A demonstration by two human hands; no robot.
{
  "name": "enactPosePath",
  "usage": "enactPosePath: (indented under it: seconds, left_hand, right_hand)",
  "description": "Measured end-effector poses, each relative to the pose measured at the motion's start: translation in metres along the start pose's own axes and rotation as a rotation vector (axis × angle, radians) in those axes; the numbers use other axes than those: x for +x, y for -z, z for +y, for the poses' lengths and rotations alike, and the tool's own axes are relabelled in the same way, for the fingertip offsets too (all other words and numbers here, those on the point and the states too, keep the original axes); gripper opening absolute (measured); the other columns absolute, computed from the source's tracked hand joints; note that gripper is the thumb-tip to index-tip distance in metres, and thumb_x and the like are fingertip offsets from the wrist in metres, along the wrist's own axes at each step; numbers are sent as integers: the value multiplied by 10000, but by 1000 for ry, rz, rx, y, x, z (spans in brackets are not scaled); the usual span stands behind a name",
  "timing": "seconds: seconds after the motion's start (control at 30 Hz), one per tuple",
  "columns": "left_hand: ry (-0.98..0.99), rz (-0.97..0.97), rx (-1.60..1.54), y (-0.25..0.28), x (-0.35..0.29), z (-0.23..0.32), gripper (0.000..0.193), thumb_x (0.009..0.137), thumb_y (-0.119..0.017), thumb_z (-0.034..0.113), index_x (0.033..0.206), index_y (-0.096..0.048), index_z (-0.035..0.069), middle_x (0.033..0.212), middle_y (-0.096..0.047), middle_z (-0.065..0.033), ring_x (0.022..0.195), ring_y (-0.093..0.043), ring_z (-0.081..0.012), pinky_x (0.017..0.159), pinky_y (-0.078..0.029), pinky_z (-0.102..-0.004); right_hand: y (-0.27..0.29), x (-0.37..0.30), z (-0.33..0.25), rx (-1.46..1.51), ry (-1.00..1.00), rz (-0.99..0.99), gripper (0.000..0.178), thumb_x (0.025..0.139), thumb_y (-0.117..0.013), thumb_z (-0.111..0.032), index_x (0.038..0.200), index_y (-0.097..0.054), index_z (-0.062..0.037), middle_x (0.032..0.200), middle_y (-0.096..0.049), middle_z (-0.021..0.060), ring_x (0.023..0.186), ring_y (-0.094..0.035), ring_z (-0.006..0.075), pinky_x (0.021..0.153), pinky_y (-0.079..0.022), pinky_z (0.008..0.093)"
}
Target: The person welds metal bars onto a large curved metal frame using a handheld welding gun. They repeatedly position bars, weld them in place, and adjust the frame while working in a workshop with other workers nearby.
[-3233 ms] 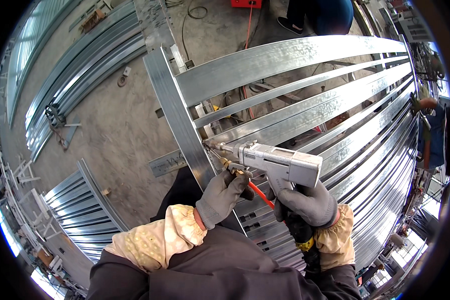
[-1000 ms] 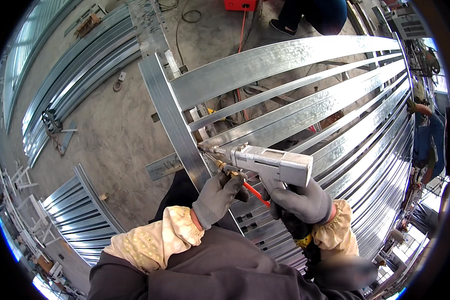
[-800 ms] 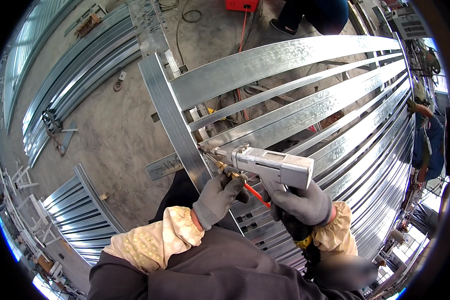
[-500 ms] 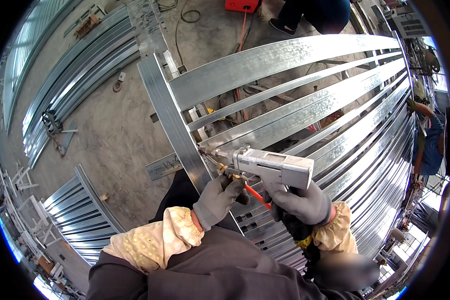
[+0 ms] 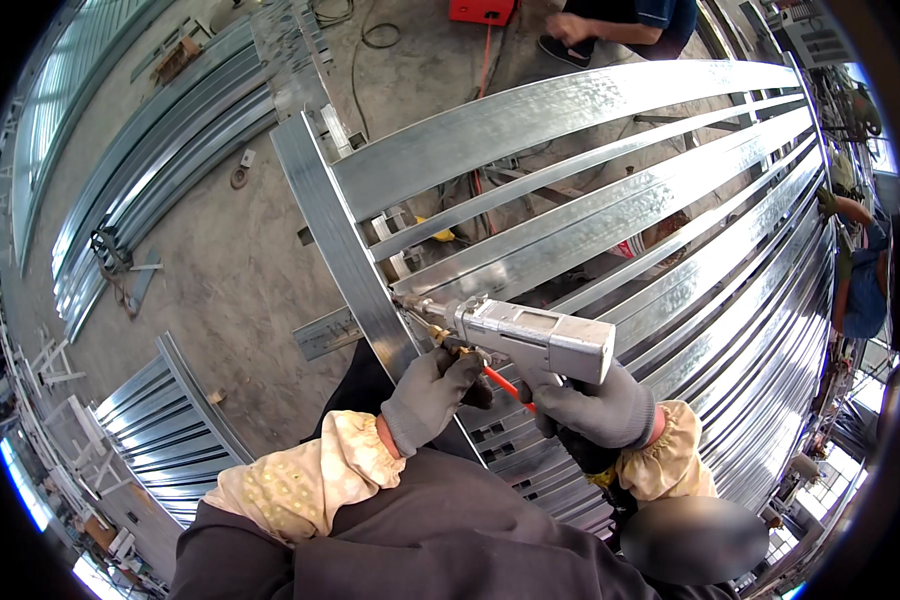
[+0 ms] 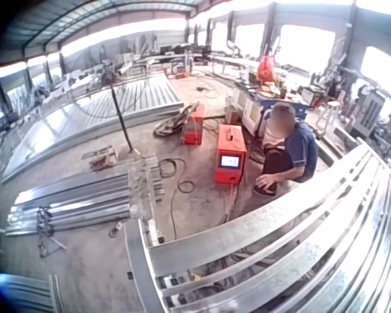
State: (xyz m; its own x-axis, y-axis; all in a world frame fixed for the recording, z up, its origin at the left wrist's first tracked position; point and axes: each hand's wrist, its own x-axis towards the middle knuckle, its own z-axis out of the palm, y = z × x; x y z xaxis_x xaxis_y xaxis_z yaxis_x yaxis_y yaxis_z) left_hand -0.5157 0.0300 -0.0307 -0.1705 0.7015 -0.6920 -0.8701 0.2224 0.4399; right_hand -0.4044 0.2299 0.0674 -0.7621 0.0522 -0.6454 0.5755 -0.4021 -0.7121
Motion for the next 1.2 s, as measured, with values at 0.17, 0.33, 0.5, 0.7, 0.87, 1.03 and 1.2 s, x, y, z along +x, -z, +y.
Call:
enactPosePath:
  seconds: [0.17,0.33,0.5,0.7,0.87,1.03,1.2]
  left_hand:
    - [-9,-35,-26,5,-1,-2,330,1050,-581,273,1142,-589,-44,931,-667,-105,761,-679,-201,735,-580,-358]
    - [-36,5,80,1,-6,-2,372,1052,-573,307,1147,-583,-53,903,-674,-112,765,-699,-222,732,-592,-376]
    - [-65,-45,183,-11,-14,-2,390,1040,-595,348,1132,-588,-30,856,-669,-89,729,-662,-168,708,-567,-337]
    - [-193,-299,351,-63,-45,-15,358,1050,-545,280,1223,-566,-33,905,-681,-93,805,-667,-162,756,-548,-321]
    - [-189,-618,464,-96,-78,-39,445,1020,-561,168,1396,-478,-57,975,-670,-69,870,-635,-113,787,-529,-285]
    - [-12,-629,610,-90,-86,-45,491,999,-596,153,1412,-457,-74,974,-659,-36,889,-611,-91,862,-510,-260]
    - [-167,-512,473,-62,-65,-45,511,1019,-587,233,1438,-443,-21,1009,-661,-78,952,-614,-132,877,-509,-292]
  right_hand:
    - [-2,-6,3,12,-48,13,470,940,-656,-149,1353,-503,15,957,-653,52,690,-632,103,597,-520,282]
    - [-14,-10,-11,-42,-23,28,468,948,-658,-187,1334,-508,30,916,-654,61,680,-647,115,582,-533,280]
    - [-20,-34,-6,7,30,104,415,966,-659,-199,1298,-552,27,933,-652,67,672,-652,128,586,-538,276]
    - [-23,-133,-29,12,43,218,373,1038,-584,-231,1304,-544,29,987,-670,95,659,-668,159,573,-548,290]
    - [-11,-245,-18,-170,97,447,472,1003,-574,-205,1394,-469,38,983,-701,157,671,-696,184,585,-583,309]
    - [6,-310,-25,-4,329,786,620,912,-641,-221,1386,-420,111,1007,-682,217,570,-680,214,463,-564,294]
    - [15,-237,-10,38,304,571,556,910,-678,-121,1382,-465,83,1089,-681,218,687,-716,202,578,-598,295]
